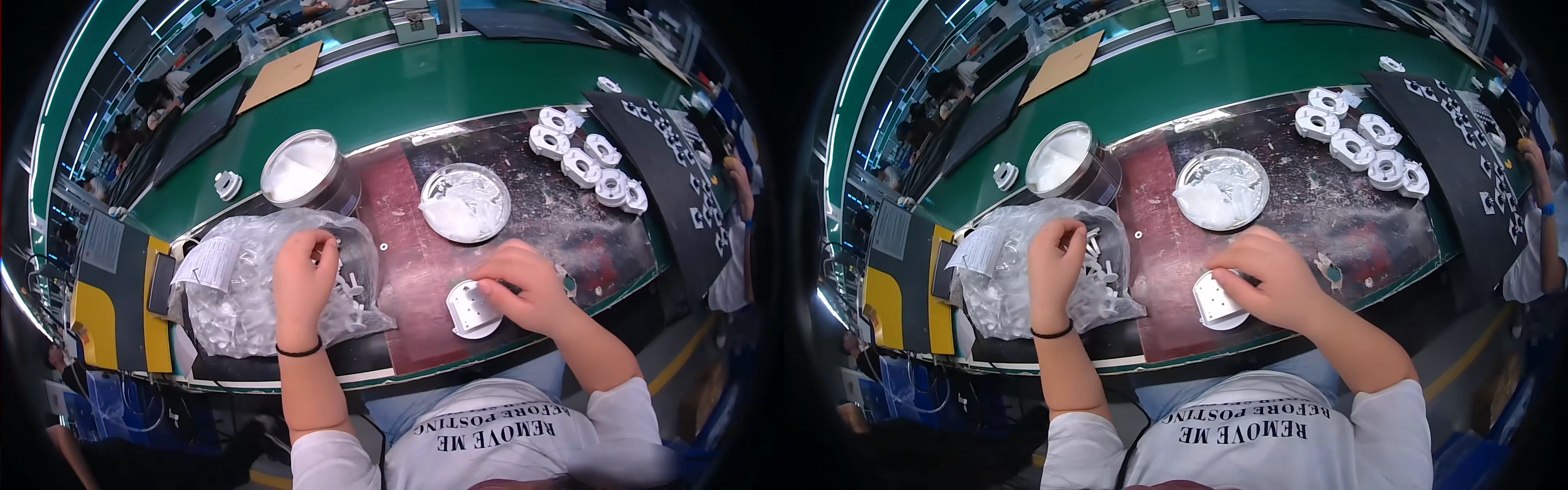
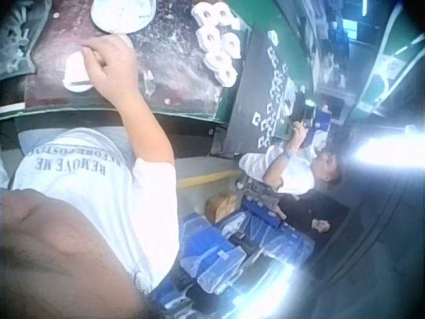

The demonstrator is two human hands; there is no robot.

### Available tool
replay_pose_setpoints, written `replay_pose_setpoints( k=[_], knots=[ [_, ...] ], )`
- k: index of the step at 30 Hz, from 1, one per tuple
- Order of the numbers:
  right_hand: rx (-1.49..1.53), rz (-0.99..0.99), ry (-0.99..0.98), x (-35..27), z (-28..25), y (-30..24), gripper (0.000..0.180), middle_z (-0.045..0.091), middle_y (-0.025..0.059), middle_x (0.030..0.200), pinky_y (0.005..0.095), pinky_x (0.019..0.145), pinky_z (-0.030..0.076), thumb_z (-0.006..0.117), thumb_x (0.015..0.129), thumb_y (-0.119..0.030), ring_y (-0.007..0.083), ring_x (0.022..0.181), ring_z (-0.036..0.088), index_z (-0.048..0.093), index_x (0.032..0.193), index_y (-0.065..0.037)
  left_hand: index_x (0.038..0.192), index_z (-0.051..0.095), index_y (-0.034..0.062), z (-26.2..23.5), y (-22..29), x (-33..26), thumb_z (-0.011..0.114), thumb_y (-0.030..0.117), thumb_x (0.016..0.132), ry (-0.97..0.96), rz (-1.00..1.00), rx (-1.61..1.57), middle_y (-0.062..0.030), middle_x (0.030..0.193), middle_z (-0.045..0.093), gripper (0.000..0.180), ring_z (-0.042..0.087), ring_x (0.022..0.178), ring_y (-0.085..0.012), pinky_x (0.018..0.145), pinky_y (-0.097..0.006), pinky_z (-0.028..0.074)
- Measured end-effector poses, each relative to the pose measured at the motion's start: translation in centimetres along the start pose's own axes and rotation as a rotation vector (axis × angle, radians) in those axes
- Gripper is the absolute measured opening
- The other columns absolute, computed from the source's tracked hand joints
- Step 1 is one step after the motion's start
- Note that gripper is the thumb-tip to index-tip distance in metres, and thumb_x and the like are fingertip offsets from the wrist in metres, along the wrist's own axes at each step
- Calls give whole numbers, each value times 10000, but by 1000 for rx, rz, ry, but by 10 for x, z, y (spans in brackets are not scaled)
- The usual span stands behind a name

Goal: The person assembles white plastic components at a factory workstation. They repeatedly pick up small cylindrical pieces, apply a white substance from a container, and insert them into larger circular housings. The person handles the parts one at a time, placing the finished units on the table.

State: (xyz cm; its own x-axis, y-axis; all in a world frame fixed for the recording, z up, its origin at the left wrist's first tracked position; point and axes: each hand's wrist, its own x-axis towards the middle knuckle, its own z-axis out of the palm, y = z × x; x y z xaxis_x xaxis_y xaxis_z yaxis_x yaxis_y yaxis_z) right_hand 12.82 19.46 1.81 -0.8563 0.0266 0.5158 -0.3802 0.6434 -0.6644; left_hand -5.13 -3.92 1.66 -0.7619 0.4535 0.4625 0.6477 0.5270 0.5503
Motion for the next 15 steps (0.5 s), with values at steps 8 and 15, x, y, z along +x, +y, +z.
replay_pose_setpoints(
  k=[8, 15],
  knots=[
    [-49, 53, 106, -15, -14, 8, 96, 636, 80, 797, 347, 697, 451, 639, 760, -57, 252, 755, 575, 669, 848, -34, 805, 677, 56, -20, -1, -8, 729, 187, 675, -542, 187, 175, -104, 748, 618, 192, 563, 773, -279, 701, -382, 439],
    [-20, 26, 120, -16, -16, 7, 115, 611, 86, 786, 350, 716, 432, 630, 747, -47, 250, 765, 552, 658, 856, -23, 767, 674, 59, -9, 3, -4, 681, 112, 716, -378, 142, 233, -63, 751, 641, 74, 575, 774, -272, 688, -390, 438]
  ],
)
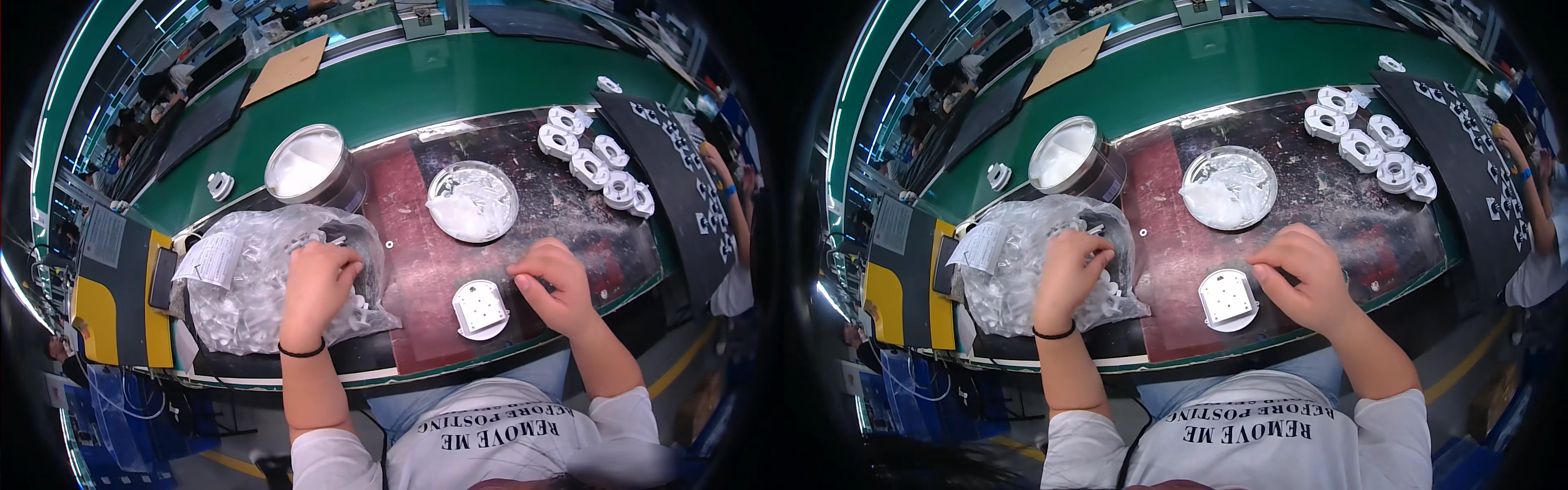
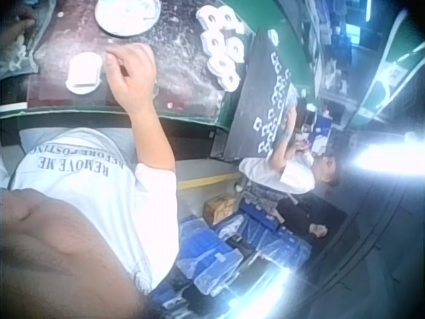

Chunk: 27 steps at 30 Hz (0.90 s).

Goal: The person assembles white plastic components at a factory workstation. They repeatedly pick up small cylindrical pieces, apply a white substance from a container, and insert them into larger circular housings. The person handles the parts one at a time, placing the finished units on the table.

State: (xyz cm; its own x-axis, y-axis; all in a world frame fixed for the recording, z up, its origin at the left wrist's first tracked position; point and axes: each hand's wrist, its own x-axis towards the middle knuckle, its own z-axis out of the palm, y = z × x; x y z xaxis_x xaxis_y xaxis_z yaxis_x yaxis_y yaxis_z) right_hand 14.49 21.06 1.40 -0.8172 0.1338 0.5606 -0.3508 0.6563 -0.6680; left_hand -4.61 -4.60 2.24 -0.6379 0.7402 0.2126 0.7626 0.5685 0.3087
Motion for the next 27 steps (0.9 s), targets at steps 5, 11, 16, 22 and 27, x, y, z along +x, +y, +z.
replay_pose_setpoints(
  k=[5, 11, 16, 22, 27],
  knots=[
    [-101, -166, -30, 12, 9, -9, 194, 642, 78, 917, 378, 776, 439, 654, 759, -76, 281, 867, 583, 646, 952, -58, 869, 649, 31, -5, 25, 1, 660, 82, 792, -38, 214, -679, -77, 817, 625, 92, 572, 784, -224, 727, -319, 447],
    [-22, -265, -213, 10, 24, -12, 199, 636, 31, 933, 371, 791, 455, 685, 764, -129, 233, 910, 593, 641, 951, -79, 894, 658, 28, 32, 66, -2, 633, 79, 839, -305, 368, -1181, -58, 807, 621, 80, 568, 798, -185, 726, -294, 443],
    [-15, -211, -232, 6, 18, -9, 166, 635, 39, 889, 366, 766, 465, 683, 764, -123, 246, 877, 590, 656, 922, -79, 1058, 604, 22, 50, 66, -11, 608, 81, 870, -345, 230, -1383, -59, 953, 580, 197, 554, 851, -137, 757, -265, 448],
    [-388, 13, 2, 16, -6, 38, 119, 639, 50, 886, 373, 749, 463, 658, 776, -116, 256, 850, 586, 663, 890, -83, 1157, 548, 24, 57, 64, -8, 589, 99, 890, -147, 33, -1290, -57, 1037, 543, 281, 544, 902, -107, 767, -237, 459],
    [-636, -21, 53, 20, -5, 60, 97, 610, 39, 849, 363, 742, 439, 660, 766, -126, 238, 839, 564, 656, 855, -88, 1142, 555, 22, 58, 63, -6, 591, 84, 883, -178, 18, -1218, -60, 1029, 552, 269, 553, 926, -113, 779, -237, 464]
  ],
)
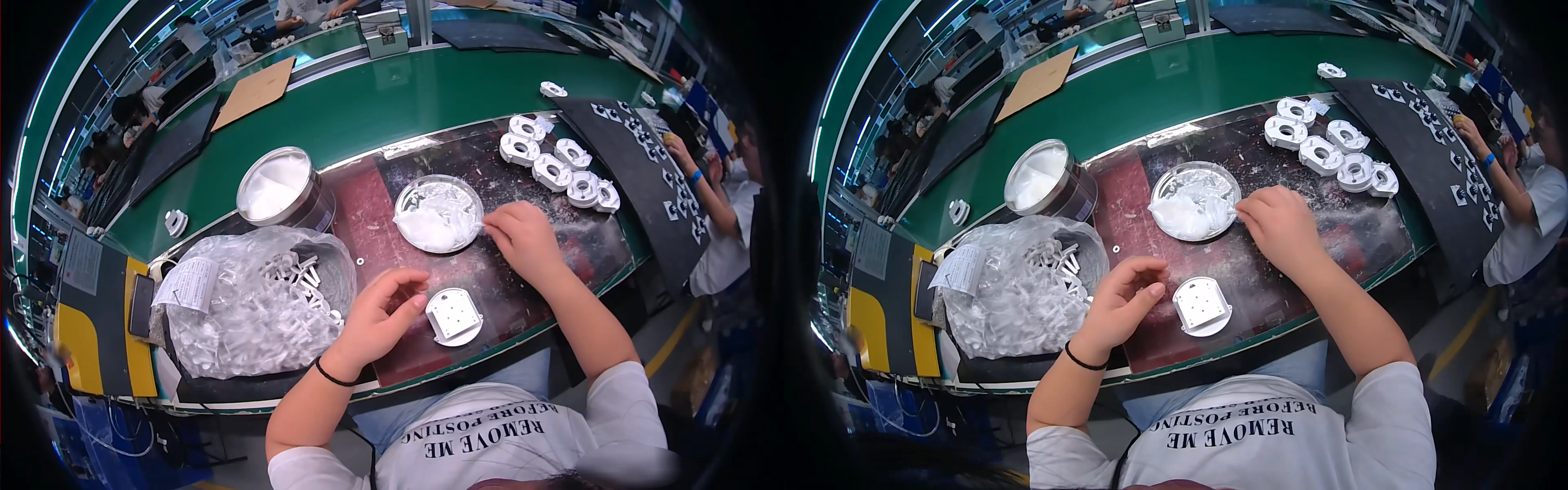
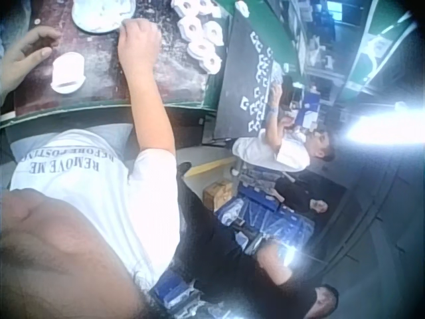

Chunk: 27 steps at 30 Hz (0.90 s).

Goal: The person assembles white plastic components at a factory workstation. They repeatedly pick up small cylindrical pieces, apply a white substance from a container, and insert them into larger circular housings. The person handles the parts one at a time, placing the finished units on the table.

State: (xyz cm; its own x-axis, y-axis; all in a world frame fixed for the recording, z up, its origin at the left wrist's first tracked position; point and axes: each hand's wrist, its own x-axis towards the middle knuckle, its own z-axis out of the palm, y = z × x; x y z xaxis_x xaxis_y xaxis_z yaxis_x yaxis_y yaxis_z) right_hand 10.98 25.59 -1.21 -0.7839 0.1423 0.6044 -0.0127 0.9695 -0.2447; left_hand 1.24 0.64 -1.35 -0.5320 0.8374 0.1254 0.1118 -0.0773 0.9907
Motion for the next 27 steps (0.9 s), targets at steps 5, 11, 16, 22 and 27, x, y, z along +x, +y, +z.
replay_pose_setpoints(
  k=[5, 11, 16, 22, 27],
  knots=[
    [-80, -58, -9, -1, 8, -5, 91, 576, 24, 814, 362, 723, 418, 665, 754, -123, 219, 804, 538, 655, 841, -96, 1124, 561, 13, -1, 0, 0, 584, 68, 881, -22, 5, -12, -62, 1005, 564, 249, 578, 898, -116, 763, -241, 487],
    [-54, -75, -67, -4, 7, -4, 105, 586, 31, 835, 363, 739, 415, 668, 749, -95, 234, 831, 544, 652, 852, -77, 1107, 569, -6, 1, 7, -2, 579, 69, 886, -49, -13, -20, -67, 976, 571, 234, 598, 853, -114, 736, -236, 504],
    [-55, -60, -68, -5, 6, -6, 107, 585, 35, 844, 362, 752, 412, 669, 749, -98, 235, 840, 539, 651, 852, -77, 1091, 582, -9, 0, 7, 0, 575, 79, 891, -86, 11, 23, -69, 972, 568, 218, 600, 838, -112, 725, -235, 508],
    [-55, -48, -77, -5, 6, -6, 101, 582, 41, 844, 361, 752, 414, 665, 753, -98, 240, 843, 536, 647, 850, -74, 1086, 586, -7, 0, 9, 0, 572, 85, 895, -90, 7, 37, -69, 977, 563, 212, 601, 814, -107, 714, -225, 505],
    [-41, -34, -78, -5, 7, -7, 89, 582, 47, 841, 363, 754, 418, 659, 761, -99, 245, 842, 538, 646, 845, -72, 1090, 584, -8, 0, 9, -1, 570, 89, 898, -96, -2, 44, -67, 985, 559, 216, 599, 823, -106, 713, -223, 504]
  ],
)
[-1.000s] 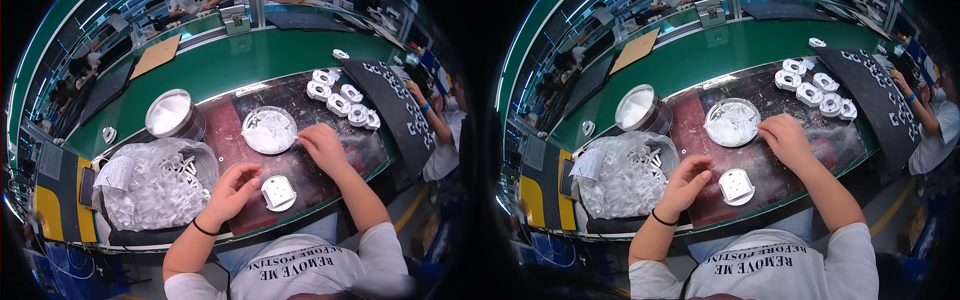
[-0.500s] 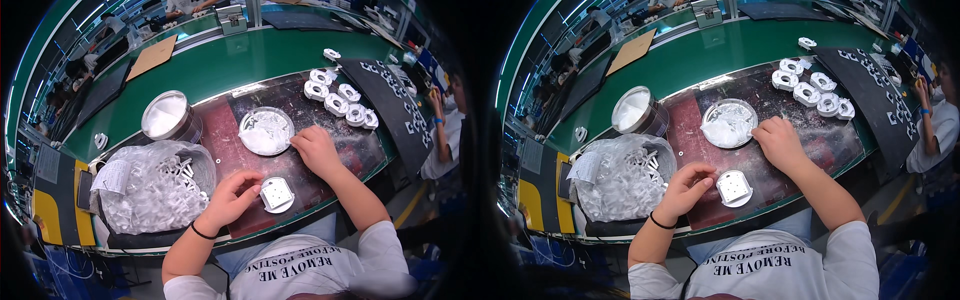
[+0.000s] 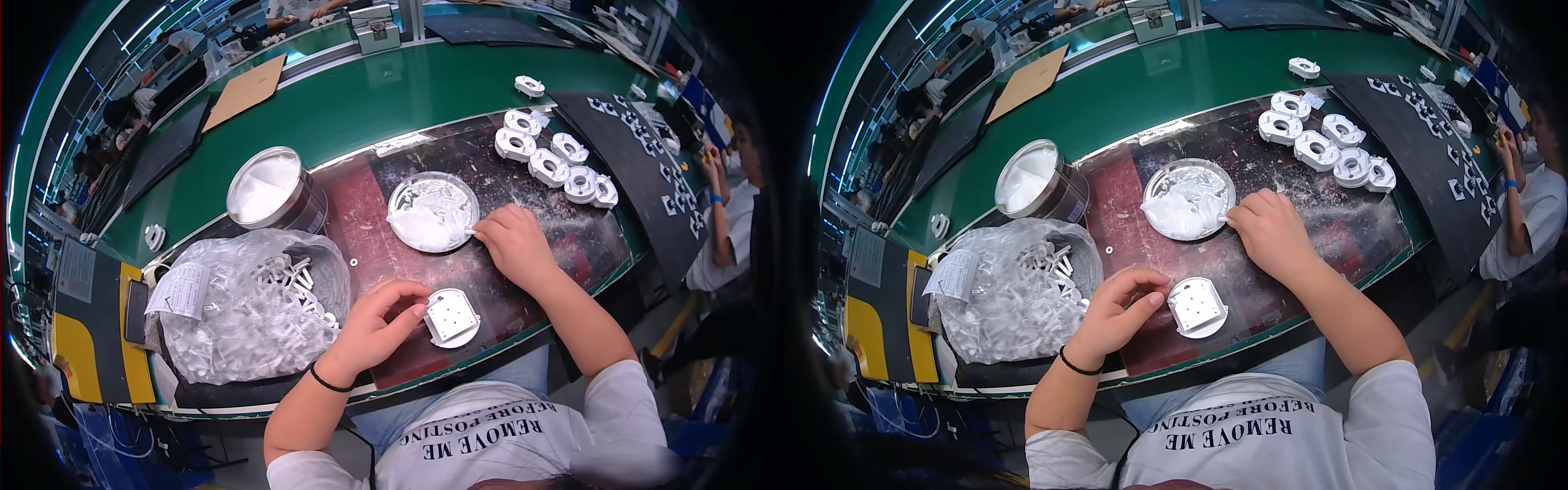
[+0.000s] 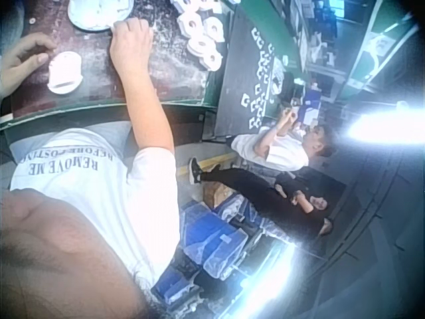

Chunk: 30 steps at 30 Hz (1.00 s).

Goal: The person assembles white plastic components at a factory workstation. They repeatedly pick up small cylindrical pieces, apply a white substance from a container, and insert them into larger circular housings. The person handles the parts one at a time, placing the finished units on the table.

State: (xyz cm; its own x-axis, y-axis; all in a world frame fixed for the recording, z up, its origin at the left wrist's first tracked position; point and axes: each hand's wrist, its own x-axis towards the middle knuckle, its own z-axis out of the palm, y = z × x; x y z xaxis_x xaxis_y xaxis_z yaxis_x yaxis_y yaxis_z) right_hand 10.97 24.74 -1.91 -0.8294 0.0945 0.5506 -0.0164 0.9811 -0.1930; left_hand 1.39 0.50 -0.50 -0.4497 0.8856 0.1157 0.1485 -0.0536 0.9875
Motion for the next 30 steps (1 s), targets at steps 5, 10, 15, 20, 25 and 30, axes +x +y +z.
replay_pose_setpoints(
  k=[5, 10, 15, 20, 25, 30],
  knots=[
    [99, 47, -5, -3, 3, 7, 101, 602, 73, 839, 375, 764, 438, 652, 778, -106, 267, 841, 554, 647, 866, -56, 1092, 584, -6, 0, 1, 0, 569, 94, 901, -5, -3, -19, -66, 999, 555, 216, 595, 843, -104, 716, -225, 505],
    [187, 132, -51, -8, 1, 10, 123, 630, 101, 863, 377, 771, 456, 643, 803, -114, 295, 846, 572, 650, 898, -36, 1094, 577, -10, 0, 1, 0, 566, 69, 895, -8, -46, -50, -68, 1013, 561, 214, 587, 889, -114, 768, -245, 488],
    [377, 400, -88, -4, -8, 3, 123, 649, 85, 862, 316, 738, 474, 633, 831, -98, 208, 796, 614, 642, 920, -14, 1122, 546, -14, -2, 0, 0, 553, 6, 880, -21, -117, -77, -73, 1056, 573, 243, 569, 973, -137, 870, -281, 450],
    [977, 701, -247, -9, -21, -14, 147, 660, 43, 909, 231, 738, 475, 618, 853, -57, 85, 810, 612, 621, 983, 11, 1203, 494, 15, -4, 0, 1, 732, 241, 741, -8, 83, 331, -125, 1096, 547, 567, 541, 1014, -238, 883, -348, 427],
    [1042, 350, -261, -19, -13, -37, 199, 610, 45, 853, 245, 681, 456, 670, 801, -101, 104, 785, 574, 658, 984, -22, 1240, 449, 12, 4, 5, 4, 801, 482, 574, -102, 132, 663, -168, 1181, 503, 887, 461, 1103, -347, 960, -432, 339],
    [1024, 376, -368, -13, -11, -49, 207, 618, 62, 850, 257, 671, 450, 673, 809, -140, 118, 765, 582, 660, 984, -31, 1219, 464, 24, 8, -1, 2, 817, 435, 571, -91, 150, 757, -161, 1157, 504, 845, 461, 1096, -346, 953, -425, 343]
  ],
)
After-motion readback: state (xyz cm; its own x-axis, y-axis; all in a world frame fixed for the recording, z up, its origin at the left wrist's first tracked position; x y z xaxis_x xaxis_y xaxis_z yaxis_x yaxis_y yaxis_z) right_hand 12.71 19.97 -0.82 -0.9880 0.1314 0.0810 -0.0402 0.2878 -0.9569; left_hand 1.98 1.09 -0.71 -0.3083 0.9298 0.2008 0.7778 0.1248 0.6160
